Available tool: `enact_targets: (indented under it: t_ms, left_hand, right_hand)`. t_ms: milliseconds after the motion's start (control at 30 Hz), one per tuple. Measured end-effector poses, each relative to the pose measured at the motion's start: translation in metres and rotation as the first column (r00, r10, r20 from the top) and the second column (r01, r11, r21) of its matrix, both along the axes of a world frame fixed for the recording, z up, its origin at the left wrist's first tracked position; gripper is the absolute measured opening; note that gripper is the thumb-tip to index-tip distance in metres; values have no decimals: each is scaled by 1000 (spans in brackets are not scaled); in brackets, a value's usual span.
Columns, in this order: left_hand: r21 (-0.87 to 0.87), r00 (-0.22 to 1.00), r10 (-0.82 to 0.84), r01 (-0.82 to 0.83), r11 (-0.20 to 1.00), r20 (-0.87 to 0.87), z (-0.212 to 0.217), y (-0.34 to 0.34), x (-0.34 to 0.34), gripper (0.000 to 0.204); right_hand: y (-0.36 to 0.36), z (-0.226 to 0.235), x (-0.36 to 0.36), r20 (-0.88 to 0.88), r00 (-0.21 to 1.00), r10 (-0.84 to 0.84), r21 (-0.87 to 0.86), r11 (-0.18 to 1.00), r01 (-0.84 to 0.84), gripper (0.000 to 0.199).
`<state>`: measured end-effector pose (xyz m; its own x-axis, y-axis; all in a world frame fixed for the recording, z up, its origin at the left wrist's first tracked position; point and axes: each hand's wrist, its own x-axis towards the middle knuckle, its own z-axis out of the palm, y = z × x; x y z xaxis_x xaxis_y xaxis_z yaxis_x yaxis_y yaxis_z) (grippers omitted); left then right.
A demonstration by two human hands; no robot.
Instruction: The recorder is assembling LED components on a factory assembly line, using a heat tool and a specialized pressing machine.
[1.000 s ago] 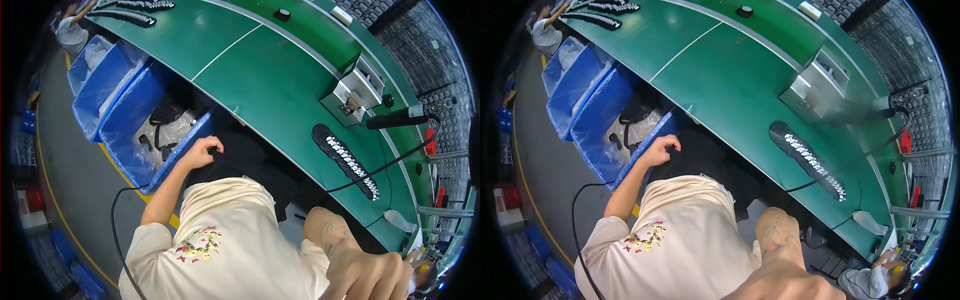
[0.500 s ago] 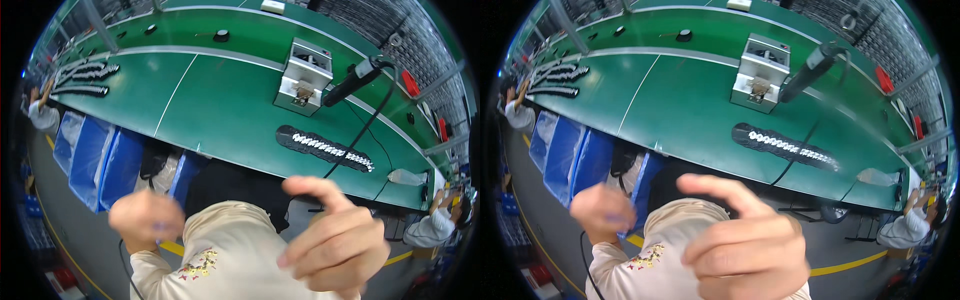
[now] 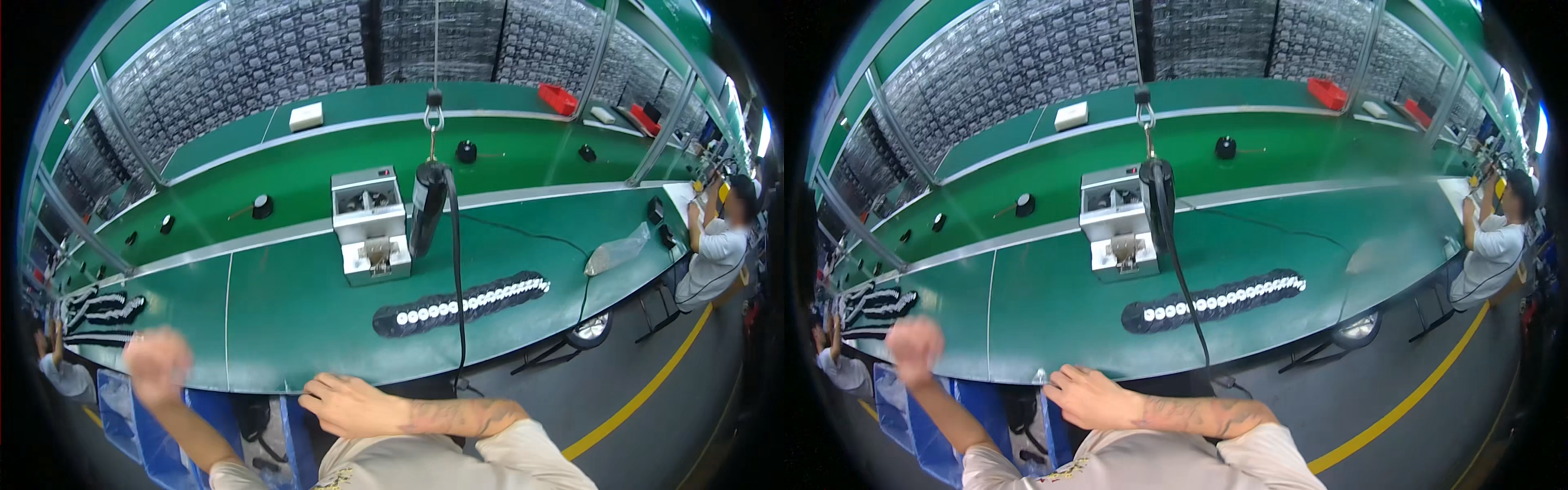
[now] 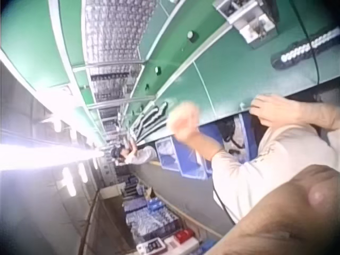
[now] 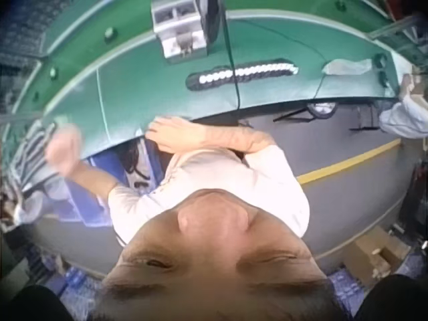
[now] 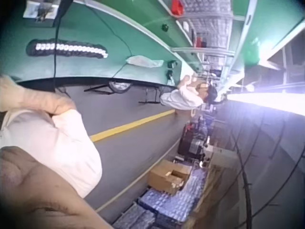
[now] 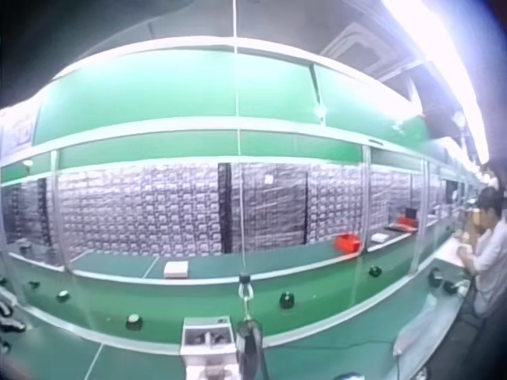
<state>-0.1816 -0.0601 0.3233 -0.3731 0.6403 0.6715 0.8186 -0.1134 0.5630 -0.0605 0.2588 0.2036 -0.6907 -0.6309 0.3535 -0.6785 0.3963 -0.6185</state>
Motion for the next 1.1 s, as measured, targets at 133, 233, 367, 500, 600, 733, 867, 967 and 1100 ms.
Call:
enact_targets:
  t_ms: [133,233,367,500,600,733,867,967,1100]
  left_hand:
    - [-210,793,551,-511,834,258,-85,68,-169,22]
    - [-228,708,700,-670,707,91,-128,63,-270,31]
    - [-304,732,681,-652,695,-11,-160,72,-337,56]
    - [-571,603,793,-684,454,-92,-166,141,-335,70]
    - [-599,536,824,-726,337,-186,-169,163,-343,67]
    - [-605,546,825,-710,360,-149,-164,161,-343,51]
    - [-424,788,615,-549,720,24,-150,150,-274,44]
    - [-294,790,404,-293,910,462,-153,127,-186,41]
    - [-235,474,374,-328,915,797,-141,128,-102,33]
  right_hand:
    - [-25,-72,-19,-222,955,-196,116,967,225,28]
    - [-54,-72,-27,-265,948,-178,206,950,236,34]
    - [-75,-55,-36,-126,983,-134,110,983,148,33]
    - [-58,-51,-55,97,962,-256,-84,961,264,25]
    - [-43,-42,-60,89,922,-377,-99,917,385,24]
    - [-8,-22,-68,-76,775,-627,-390,734,556,32]
    - [59,-19,-65,31,442,-897,-565,349,748,51]
    - [98,-21,-78,-7,278,-960,-644,217,733,72]
    - [118,5,-103,-68,310,-948,-695,268,667,86]
